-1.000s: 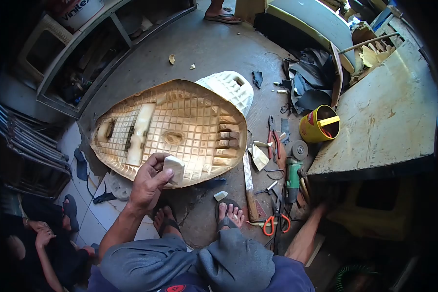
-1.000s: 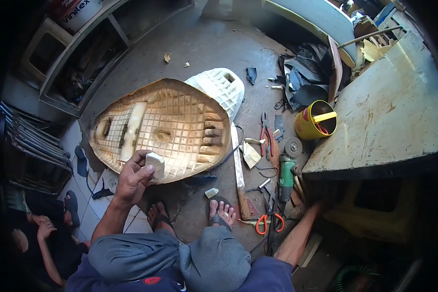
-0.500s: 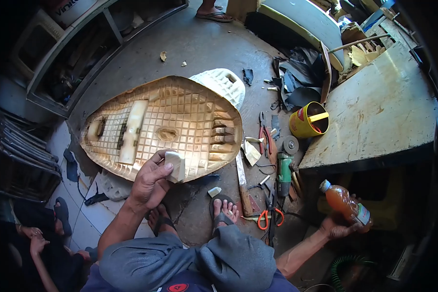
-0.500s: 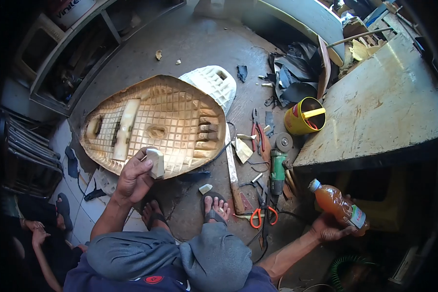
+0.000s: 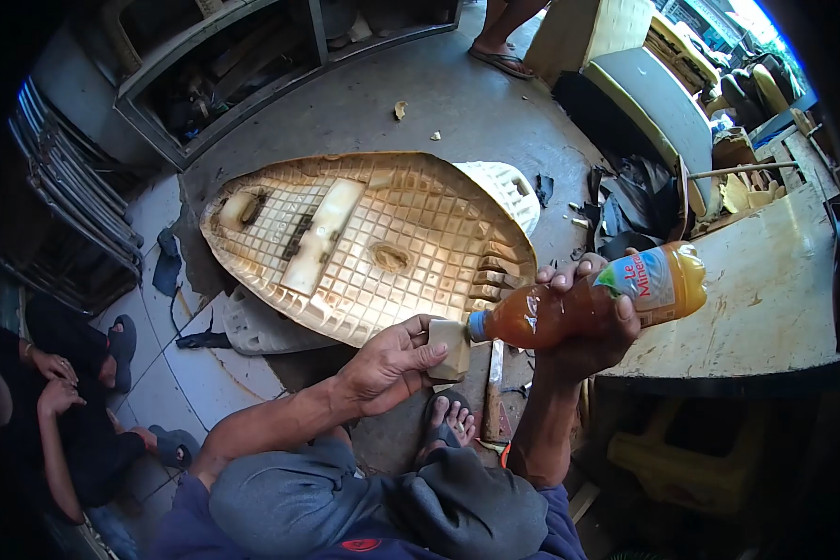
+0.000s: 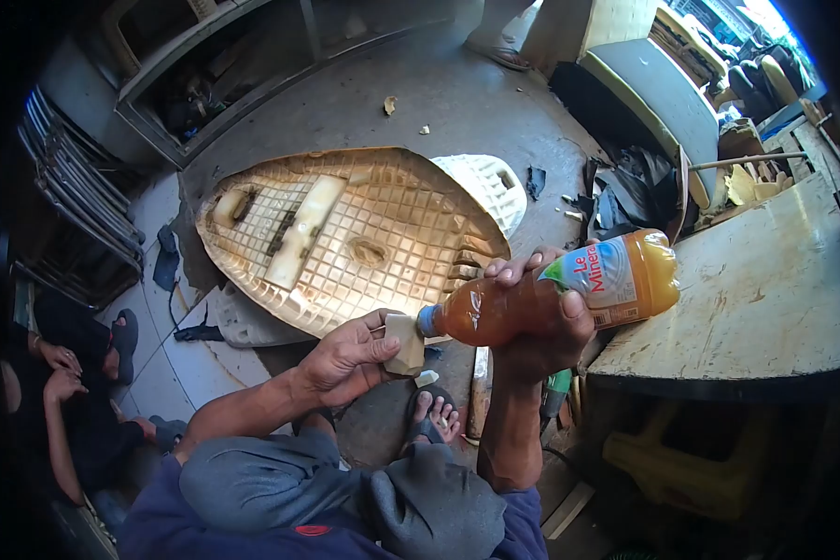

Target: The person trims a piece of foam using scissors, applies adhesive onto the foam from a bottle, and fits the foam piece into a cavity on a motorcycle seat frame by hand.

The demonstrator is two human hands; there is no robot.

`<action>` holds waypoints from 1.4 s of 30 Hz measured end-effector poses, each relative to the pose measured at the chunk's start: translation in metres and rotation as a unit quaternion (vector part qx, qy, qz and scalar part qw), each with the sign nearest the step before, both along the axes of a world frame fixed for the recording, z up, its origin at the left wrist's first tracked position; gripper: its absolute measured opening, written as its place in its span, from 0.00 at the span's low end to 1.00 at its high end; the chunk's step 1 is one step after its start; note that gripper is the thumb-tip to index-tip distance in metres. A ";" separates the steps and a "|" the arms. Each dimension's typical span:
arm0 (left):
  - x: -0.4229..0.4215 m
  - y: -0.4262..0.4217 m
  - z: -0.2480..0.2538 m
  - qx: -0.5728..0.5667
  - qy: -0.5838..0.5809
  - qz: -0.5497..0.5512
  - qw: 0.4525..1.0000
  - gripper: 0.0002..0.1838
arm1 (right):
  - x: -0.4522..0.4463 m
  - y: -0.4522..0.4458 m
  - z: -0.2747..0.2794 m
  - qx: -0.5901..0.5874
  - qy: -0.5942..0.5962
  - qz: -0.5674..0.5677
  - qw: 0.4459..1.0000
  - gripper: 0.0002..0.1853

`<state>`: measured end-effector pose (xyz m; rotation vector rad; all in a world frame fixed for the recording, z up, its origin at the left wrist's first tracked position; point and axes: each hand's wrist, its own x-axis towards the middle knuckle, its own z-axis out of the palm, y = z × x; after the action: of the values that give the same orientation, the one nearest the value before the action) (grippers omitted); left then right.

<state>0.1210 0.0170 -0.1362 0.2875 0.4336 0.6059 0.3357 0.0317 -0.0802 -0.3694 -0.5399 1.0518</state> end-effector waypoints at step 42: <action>0.003 -0.004 -0.006 0.039 0.002 -0.026 0.999 0.23 | -0.007 0.002 0.019 -0.091 -0.032 -0.049 0.994 0.23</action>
<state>0.1241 0.0126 -0.1421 0.3734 0.4052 0.5732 0.3291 0.0338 -0.0610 -0.5869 -0.4799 0.9983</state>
